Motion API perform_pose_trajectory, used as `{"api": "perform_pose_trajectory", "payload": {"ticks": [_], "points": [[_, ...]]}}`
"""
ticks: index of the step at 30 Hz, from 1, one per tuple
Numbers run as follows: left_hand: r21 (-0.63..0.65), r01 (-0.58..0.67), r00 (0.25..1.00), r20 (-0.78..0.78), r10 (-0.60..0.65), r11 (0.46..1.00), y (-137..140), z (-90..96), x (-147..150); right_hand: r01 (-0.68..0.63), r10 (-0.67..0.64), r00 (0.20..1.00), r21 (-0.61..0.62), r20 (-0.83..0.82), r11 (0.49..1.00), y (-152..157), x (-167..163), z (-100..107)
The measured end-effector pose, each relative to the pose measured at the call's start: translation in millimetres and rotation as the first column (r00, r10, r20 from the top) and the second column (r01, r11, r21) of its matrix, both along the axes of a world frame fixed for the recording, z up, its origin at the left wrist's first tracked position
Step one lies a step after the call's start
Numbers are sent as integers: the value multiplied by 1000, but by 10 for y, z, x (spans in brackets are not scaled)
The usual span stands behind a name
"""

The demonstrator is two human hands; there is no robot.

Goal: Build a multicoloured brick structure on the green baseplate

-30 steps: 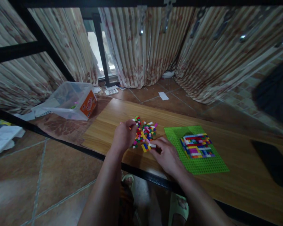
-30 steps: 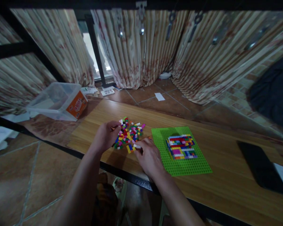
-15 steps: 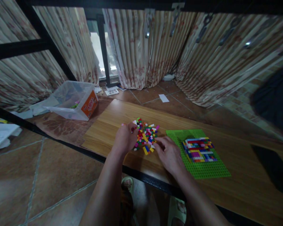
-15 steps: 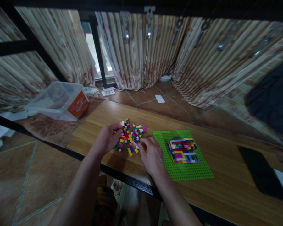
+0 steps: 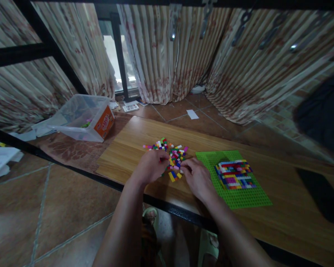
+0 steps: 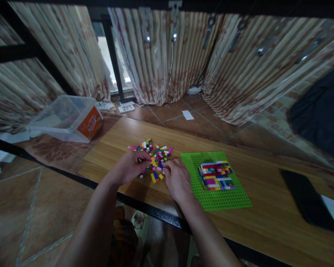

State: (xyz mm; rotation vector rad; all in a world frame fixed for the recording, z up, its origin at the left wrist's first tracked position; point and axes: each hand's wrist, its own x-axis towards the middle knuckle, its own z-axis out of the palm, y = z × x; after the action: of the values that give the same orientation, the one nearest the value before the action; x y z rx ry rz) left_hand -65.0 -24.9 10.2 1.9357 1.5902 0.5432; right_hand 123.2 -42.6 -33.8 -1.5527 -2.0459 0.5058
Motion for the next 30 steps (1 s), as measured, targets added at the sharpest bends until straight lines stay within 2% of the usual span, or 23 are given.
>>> {"api": "perform_pose_trajectory", "payload": {"ticks": [2, 6, 8, 15, 19, 26, 30], "points": [[6, -13, 1000, -16, 14, 1000, 3, -6, -44, 13, -12, 999, -8, 35, 1000, -4, 38, -1], [59, -187, 981, -43, 189, 981, 24, -20, -132, 21, -21, 999, 1, 41, 1000, -11, 74, -22], [58, -216, 975, -51, 219, 975, 31, -37, -125, 13, -14, 999, 10, 42, 1000, -12, 74, -31], [105, 3, 961, -276, 26, 994, 28, -113, 133, 4, -6, 998, 26, 66, 1000, -8, 61, -34], [123, 23, 935, -353, 22, 992, 37, -138, 203, 8, -11, 996, 42, 86, 999, -6, 83, -55], [53, 88, 961, -268, -71, 995, 28, -108, 52, -2, -3, 998, 77, 67, 997, -19, 126, -87], [61, 122, 962, -253, -103, 991, 18, -110, 2, -8, 0, 997, 114, 72, 993, -27, 123, -70]]}}
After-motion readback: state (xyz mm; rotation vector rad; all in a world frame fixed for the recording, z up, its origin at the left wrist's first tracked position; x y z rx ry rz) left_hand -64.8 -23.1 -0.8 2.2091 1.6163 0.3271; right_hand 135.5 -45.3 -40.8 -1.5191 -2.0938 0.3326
